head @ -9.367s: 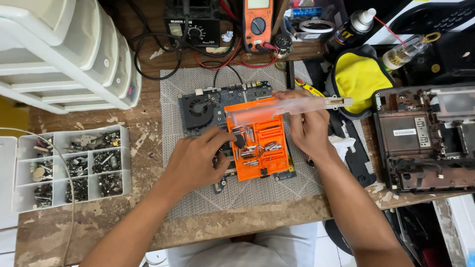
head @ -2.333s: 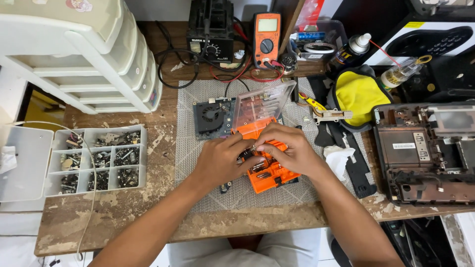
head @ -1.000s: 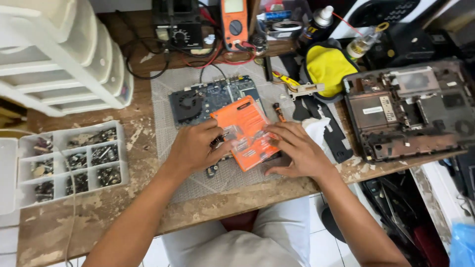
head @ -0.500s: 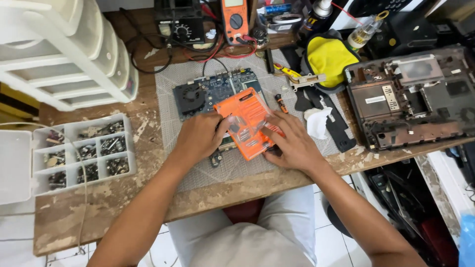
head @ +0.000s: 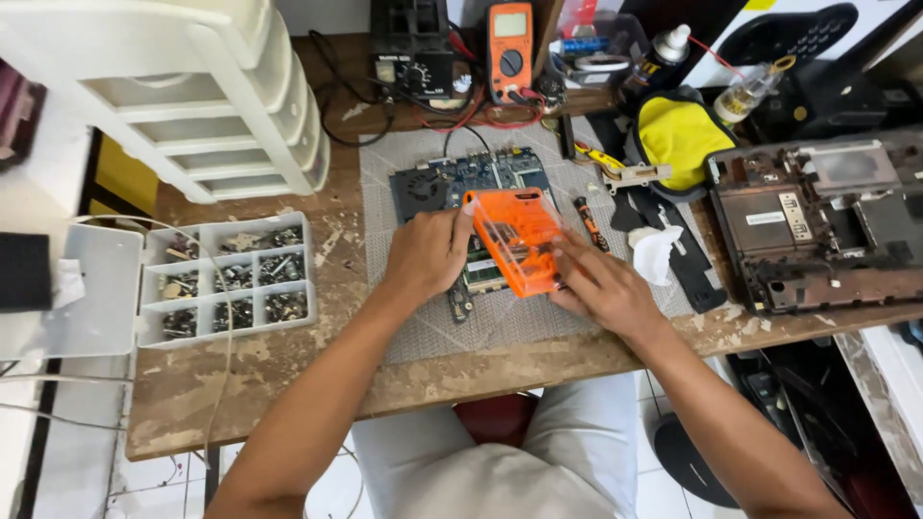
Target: Disassembling a laptop motherboard by removing screws and extracting the CPU on a repair bench.
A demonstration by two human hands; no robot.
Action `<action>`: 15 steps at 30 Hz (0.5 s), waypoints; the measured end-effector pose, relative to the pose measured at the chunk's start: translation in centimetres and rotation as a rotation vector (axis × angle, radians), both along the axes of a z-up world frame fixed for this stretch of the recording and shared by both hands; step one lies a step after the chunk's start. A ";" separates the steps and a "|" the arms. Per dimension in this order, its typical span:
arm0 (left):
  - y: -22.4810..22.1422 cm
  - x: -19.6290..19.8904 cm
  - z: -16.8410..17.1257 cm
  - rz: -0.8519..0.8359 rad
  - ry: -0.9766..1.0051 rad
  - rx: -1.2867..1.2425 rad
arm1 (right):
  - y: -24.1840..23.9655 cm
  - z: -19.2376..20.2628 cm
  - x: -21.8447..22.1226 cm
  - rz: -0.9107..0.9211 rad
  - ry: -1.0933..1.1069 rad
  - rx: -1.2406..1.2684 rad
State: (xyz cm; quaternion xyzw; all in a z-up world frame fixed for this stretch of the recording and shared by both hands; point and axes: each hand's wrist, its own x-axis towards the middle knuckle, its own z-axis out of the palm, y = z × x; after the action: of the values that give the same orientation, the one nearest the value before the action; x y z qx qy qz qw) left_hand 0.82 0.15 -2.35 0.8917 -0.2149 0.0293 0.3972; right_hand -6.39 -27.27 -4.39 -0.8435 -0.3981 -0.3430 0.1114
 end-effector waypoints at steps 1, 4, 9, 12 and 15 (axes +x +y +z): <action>0.2 0.1 0.2 0.002 -0.008 0.000 | -0.2 0.2 0.9 0.002 -0.008 0.000; 0.6 0.1 0.4 0.129 -0.016 -0.047 | 0.0 2.2 3.0 -0.043 -0.126 -0.090; 0.6 -0.8 2.9 0.192 0.133 -0.051 | 3.7 11.5 6.8 -0.040 -0.249 -0.073; 0.3 -1.2 3.5 0.204 0.152 0.006 | 5.9 13.8 12.2 0.012 -0.378 -0.032; 0.5 0.8 -0.6 0.088 0.078 -0.067 | 9.1 16.9 15.3 -0.109 -0.300 -0.199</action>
State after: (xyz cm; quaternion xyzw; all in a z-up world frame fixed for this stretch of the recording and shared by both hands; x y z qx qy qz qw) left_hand 1.64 0.61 -2.90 0.8870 -0.1585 0.0193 0.4333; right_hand 8.91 -18.19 12.47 -0.8099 -0.3962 -0.4294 -0.0522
